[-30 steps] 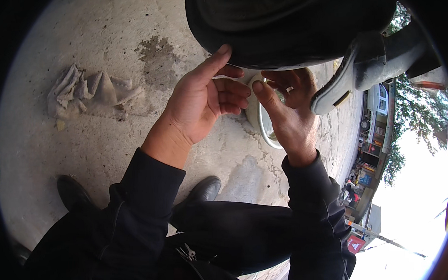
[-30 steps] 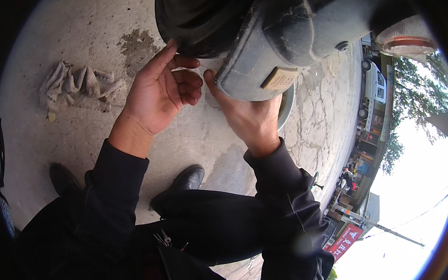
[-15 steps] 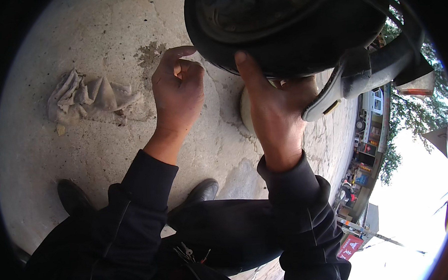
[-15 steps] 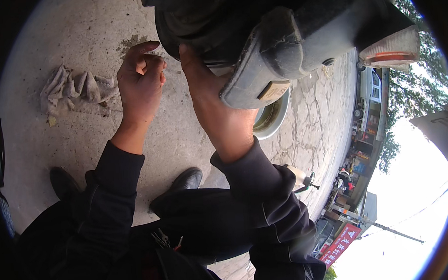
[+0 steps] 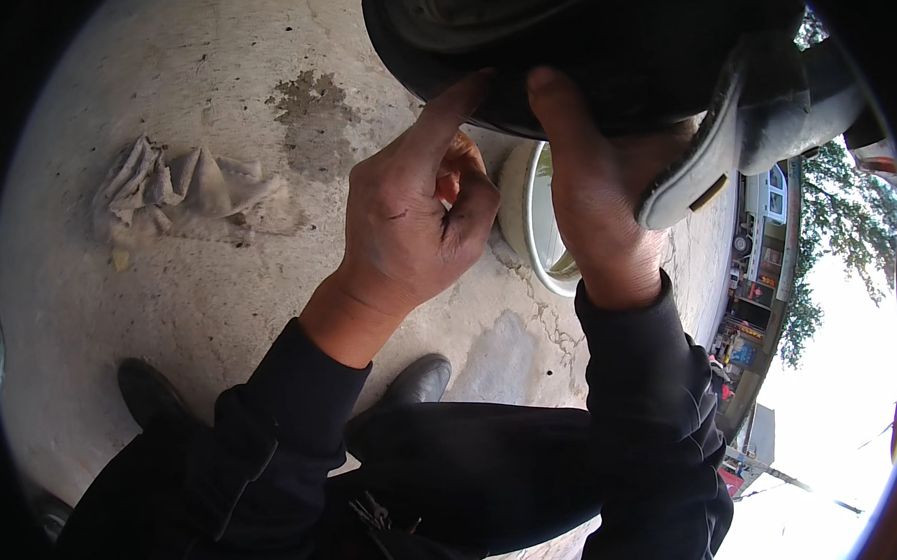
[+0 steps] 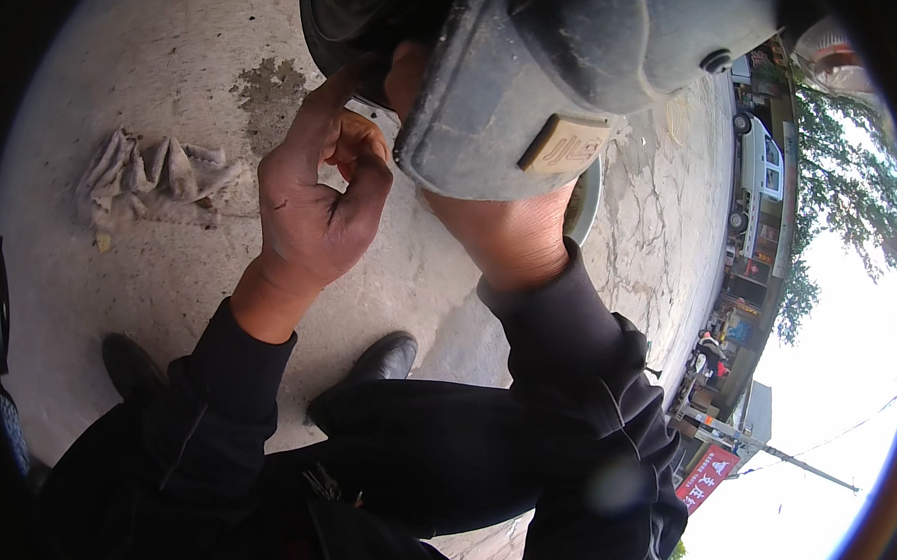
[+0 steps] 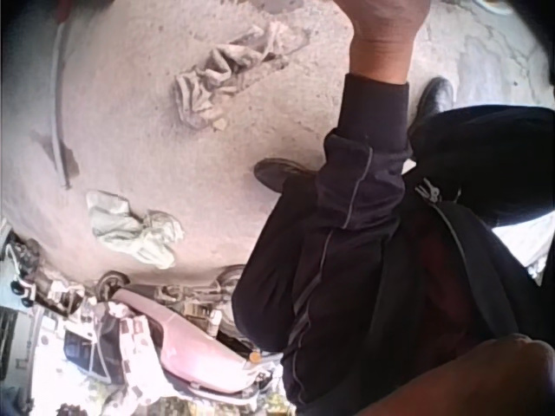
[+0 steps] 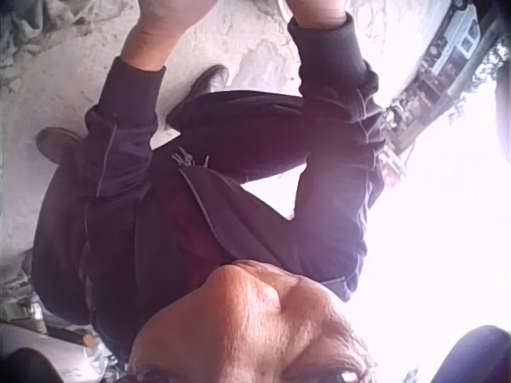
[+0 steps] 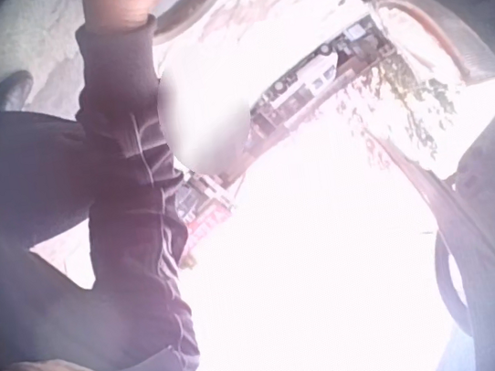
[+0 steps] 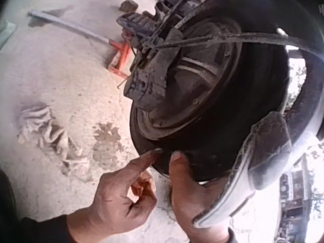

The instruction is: The person cleans the scooter tire with a cloth, then uses a tire lever to pry the tire bead from the rim. They attach an air hose to the valve stem and inflate the tire, checking the pressure gauge.

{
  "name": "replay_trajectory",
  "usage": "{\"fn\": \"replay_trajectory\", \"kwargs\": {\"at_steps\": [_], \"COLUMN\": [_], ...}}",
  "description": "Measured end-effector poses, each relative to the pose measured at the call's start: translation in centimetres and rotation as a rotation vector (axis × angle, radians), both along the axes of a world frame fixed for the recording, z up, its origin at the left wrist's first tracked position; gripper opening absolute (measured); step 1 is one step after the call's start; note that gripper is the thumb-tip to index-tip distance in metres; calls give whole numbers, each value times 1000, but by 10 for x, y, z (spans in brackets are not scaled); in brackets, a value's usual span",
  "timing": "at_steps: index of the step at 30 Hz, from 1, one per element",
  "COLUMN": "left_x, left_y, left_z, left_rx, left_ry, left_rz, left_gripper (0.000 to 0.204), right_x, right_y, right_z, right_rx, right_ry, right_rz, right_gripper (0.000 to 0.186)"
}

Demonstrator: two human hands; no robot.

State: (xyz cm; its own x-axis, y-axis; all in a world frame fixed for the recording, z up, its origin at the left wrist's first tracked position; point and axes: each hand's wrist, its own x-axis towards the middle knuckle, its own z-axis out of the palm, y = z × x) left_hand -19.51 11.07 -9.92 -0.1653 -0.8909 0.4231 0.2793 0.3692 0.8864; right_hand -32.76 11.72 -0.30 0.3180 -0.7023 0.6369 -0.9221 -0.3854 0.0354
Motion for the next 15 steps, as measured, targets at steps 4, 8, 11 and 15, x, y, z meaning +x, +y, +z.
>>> {"fn": "replay_trajectory", "kwargs": {"at_steps": [4,8,11,15], "left_x": [0,5,7,5], "left_y": [-7,-13,-13,-19], "left_z": [16,21,13,-5], "left_rx": [-2,-7,42,18], "left_ry": [-91,-207,-295,-382], "left_rz": [-53,-100,-117,4], "left_gripper": [70,69,69,71], "right_x": [8,8,17,38], "right_y": [2,-12,-13,-1], "right_z": [-7,-11,0,22], "right_rx": [150,-2,-41,210], "right_ry": [-794,-679,-552,-544], "right_rz": [-125,-133,-102,-195], "right_gripper": [82,81,75,69]}}
